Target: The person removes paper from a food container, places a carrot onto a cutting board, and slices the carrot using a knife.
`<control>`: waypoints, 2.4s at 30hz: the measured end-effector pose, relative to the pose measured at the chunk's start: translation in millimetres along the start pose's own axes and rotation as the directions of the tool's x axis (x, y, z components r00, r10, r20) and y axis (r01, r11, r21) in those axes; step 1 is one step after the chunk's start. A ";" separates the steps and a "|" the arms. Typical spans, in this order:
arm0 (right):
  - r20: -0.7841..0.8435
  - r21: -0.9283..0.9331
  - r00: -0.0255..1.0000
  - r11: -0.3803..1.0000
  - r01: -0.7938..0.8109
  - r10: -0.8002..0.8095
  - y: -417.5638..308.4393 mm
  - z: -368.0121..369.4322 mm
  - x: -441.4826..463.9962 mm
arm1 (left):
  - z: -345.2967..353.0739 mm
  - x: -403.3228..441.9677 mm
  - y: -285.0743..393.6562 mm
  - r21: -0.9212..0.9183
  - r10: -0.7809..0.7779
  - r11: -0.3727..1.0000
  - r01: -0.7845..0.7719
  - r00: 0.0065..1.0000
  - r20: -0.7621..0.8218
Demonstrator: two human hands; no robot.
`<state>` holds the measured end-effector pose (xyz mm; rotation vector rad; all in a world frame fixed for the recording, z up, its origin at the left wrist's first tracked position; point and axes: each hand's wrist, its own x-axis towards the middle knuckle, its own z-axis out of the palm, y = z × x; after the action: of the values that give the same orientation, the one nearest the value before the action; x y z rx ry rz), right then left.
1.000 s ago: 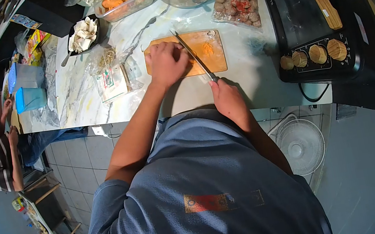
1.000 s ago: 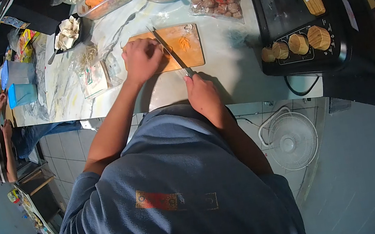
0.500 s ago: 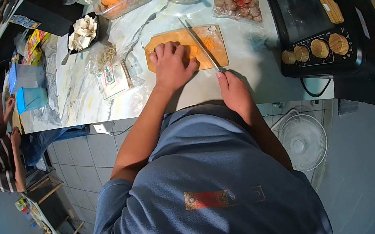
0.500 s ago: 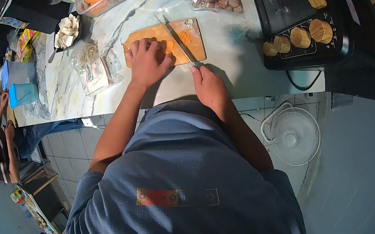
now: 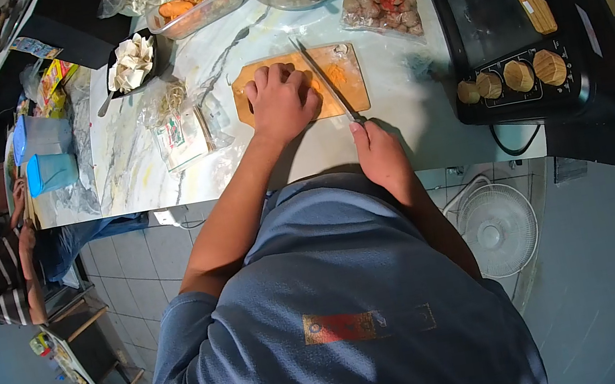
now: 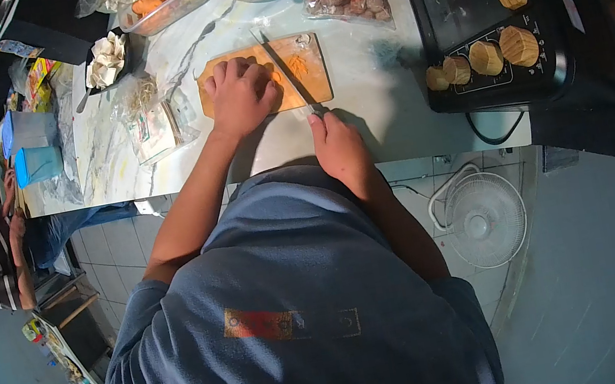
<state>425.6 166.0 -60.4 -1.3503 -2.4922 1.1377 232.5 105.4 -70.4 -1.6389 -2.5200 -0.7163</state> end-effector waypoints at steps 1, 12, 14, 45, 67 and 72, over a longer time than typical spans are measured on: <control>-0.007 0.014 1.000 1.000 0.001 -0.001 1.9 0.6 1.1 | 0.9 -1.3 1.7 0.028 -0.031 0.999 0.031 0.999 -0.015; 0.006 0.097 0.999 0.995 0.034 -0.035 4.6 9.4 7.5 | -5.3 -10.8 10.5 -0.131 -0.030 0.990 0.044 0.994 0.110; 0.005 0.083 0.998 0.995 0.064 -0.065 5.7 12.5 11.7 | -0.8 -9.9 5.2 -0.137 -0.001 0.990 0.007 0.999 0.044; 0.008 0.032 0.998 0.997 0.066 -0.066 -7.5 8.0 8.2 | 20.7 -16.7 -2.0 -0.089 0.162 0.979 -0.181 0.968 -0.192; 0.064 -0.018 0.998 1.000 -0.018 0.019 -11.4 9.0 8.7 | 19.7 -15.0 -1.1 -0.089 0.161 0.980 -0.178 0.971 -0.176; 0.070 -0.030 0.997 0.999 -0.035 0.037 -15.7 3.3 8.4 | 19.8 -14.8 0.2 -0.090 0.163 0.979 -0.182 0.969 -0.187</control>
<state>408.3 165.2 -54.7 -1.3910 -2.5530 1.1815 243.1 100.9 -92.2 -1.7145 -2.2195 -0.9463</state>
